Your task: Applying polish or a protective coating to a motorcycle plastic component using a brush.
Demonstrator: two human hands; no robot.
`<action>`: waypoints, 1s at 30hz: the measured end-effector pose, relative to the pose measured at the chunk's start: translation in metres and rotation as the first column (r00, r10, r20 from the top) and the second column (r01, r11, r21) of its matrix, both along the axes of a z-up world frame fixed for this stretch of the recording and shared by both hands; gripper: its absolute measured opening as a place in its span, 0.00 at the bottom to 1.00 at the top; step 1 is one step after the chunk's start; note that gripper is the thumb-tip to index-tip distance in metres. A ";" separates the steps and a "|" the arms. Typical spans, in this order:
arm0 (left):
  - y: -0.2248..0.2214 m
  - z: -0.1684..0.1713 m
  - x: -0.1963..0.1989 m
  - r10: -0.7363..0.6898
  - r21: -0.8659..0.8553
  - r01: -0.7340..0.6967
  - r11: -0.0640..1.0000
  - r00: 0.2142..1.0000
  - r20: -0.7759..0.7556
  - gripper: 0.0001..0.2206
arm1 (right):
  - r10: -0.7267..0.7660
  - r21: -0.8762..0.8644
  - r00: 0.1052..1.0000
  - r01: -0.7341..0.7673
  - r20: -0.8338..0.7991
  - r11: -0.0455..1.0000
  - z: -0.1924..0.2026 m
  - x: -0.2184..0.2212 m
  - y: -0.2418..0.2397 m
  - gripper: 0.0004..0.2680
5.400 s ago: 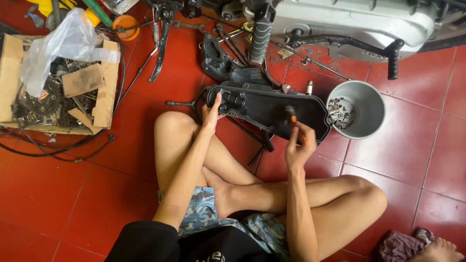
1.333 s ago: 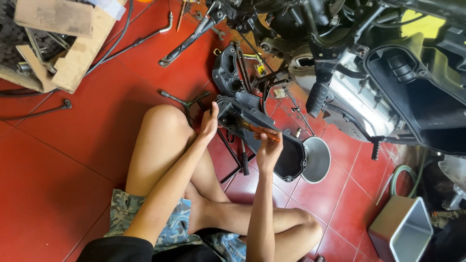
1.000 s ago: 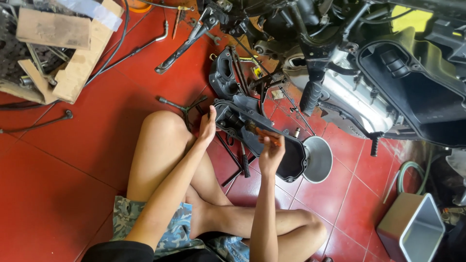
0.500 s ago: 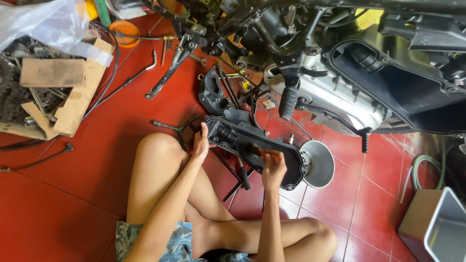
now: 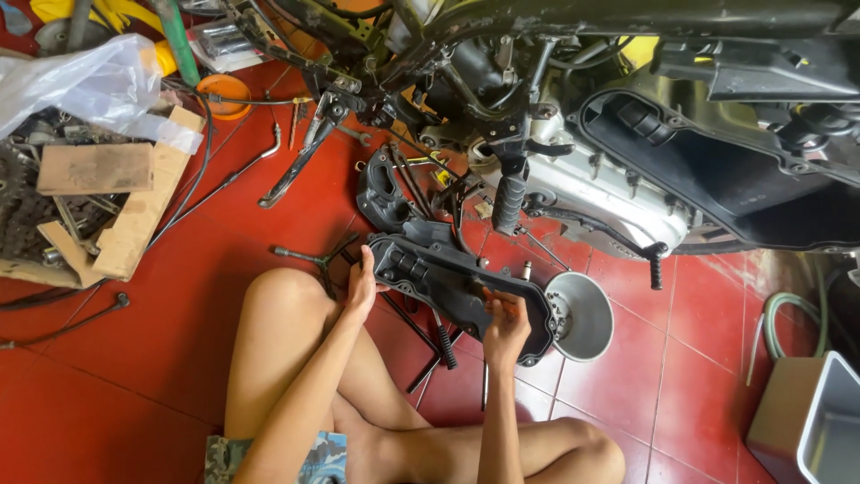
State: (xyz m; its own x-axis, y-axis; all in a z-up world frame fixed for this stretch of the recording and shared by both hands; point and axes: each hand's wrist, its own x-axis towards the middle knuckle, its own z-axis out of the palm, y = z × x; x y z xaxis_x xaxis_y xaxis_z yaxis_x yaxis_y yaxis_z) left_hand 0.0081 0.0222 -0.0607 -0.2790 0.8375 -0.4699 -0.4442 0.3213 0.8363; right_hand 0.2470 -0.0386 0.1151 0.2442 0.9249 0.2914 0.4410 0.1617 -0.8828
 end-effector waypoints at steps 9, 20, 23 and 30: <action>-0.006 0.035 -0.003 0.016 -0.006 -0.016 1.000 1.000 0.009 0.38 | 0.100 -0.031 0.994 -0.101 -0.040 0.994 -0.010 -0.011 -0.005 0.06; -0.004 0.018 -0.004 0.007 -0.007 -0.007 1.000 1.000 0.002 0.37 | 0.099 -0.088 0.992 -0.106 -0.081 0.990 -0.011 0.006 -0.007 0.06; -0.005 0.027 -0.004 -0.005 -0.003 0.005 1.000 1.000 -0.005 0.38 | 0.026 -0.042 0.997 -0.030 -0.074 0.999 0.001 0.005 -0.006 0.05; -0.002 0.024 -0.005 -0.005 0.005 0.006 1.000 1.000 -0.013 0.38 | 0.138 -0.099 0.976 -0.156 -0.168 0.983 -0.003 -0.013 -0.012 0.05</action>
